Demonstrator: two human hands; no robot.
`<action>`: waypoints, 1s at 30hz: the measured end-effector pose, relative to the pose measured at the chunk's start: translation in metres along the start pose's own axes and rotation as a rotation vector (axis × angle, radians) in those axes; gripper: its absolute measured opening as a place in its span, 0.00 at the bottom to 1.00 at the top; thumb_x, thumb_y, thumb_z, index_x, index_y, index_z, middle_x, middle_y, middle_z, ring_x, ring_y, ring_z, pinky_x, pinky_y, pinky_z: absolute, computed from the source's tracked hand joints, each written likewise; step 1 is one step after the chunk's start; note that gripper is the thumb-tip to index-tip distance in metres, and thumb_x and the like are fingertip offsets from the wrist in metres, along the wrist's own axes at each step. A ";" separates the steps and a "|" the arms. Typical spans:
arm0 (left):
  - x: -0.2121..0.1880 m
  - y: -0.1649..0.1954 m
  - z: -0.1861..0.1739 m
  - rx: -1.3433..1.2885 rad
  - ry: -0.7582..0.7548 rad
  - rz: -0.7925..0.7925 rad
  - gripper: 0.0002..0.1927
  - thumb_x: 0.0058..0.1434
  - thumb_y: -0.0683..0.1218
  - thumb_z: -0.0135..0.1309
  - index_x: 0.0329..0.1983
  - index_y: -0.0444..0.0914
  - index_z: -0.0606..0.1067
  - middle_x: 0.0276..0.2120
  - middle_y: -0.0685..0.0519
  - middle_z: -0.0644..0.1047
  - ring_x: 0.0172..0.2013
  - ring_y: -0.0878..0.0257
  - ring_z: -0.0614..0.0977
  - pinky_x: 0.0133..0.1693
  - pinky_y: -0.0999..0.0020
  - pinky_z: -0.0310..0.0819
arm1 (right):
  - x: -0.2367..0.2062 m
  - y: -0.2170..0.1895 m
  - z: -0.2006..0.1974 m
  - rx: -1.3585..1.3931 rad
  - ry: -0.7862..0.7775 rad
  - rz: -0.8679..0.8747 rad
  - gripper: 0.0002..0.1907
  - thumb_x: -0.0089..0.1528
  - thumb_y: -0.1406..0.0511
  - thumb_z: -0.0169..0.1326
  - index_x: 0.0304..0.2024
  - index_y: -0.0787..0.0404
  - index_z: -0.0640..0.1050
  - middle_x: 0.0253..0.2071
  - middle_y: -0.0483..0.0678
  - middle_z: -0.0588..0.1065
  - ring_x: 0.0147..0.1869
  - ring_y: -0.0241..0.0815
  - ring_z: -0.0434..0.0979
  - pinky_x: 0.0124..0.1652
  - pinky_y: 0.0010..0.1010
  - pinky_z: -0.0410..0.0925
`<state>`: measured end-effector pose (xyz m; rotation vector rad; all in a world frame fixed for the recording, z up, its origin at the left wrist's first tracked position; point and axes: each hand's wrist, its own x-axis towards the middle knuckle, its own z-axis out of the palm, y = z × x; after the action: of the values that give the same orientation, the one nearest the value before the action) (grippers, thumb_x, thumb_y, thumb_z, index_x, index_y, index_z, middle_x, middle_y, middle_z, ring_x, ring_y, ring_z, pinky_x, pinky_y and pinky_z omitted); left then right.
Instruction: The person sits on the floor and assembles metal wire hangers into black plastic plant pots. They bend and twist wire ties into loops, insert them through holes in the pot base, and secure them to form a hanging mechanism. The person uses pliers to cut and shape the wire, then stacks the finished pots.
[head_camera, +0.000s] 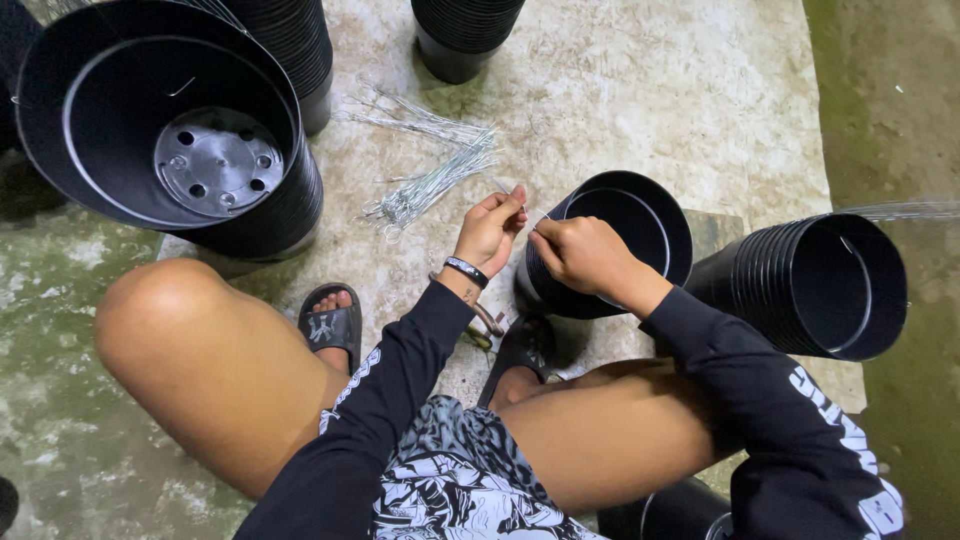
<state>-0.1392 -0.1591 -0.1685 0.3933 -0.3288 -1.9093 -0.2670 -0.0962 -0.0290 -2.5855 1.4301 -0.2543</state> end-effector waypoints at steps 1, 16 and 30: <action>-0.001 0.000 0.000 -0.022 -0.008 0.012 0.10 0.65 0.44 0.62 0.31 0.39 0.75 0.30 0.55 0.76 0.32 0.67 0.77 0.39 0.72 0.71 | 0.001 -0.001 0.002 -0.038 0.002 -0.017 0.13 0.66 0.62 0.51 0.29 0.62 0.76 0.23 0.59 0.74 0.27 0.63 0.75 0.27 0.50 0.68; -0.010 0.005 0.003 -0.031 0.064 0.060 0.10 0.63 0.44 0.63 0.29 0.39 0.74 0.29 0.55 0.77 0.32 0.67 0.77 0.39 0.72 0.71 | 0.001 0.004 0.009 -0.208 0.117 -0.147 0.06 0.64 0.68 0.53 0.34 0.63 0.71 0.29 0.54 0.73 0.30 0.56 0.77 0.27 0.44 0.68; 0.009 0.021 -0.014 0.109 0.021 0.033 0.11 0.64 0.45 0.62 0.30 0.35 0.77 0.28 0.53 0.78 0.30 0.66 0.76 0.37 0.73 0.71 | 0.003 -0.002 0.000 0.061 0.094 0.020 0.16 0.66 0.62 0.54 0.26 0.62 0.75 0.17 0.58 0.70 0.21 0.58 0.72 0.24 0.46 0.64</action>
<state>-0.1190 -0.1759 -0.1742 0.4769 -0.4242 -1.8585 -0.2643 -0.0978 -0.0286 -2.5403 1.4547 -0.4149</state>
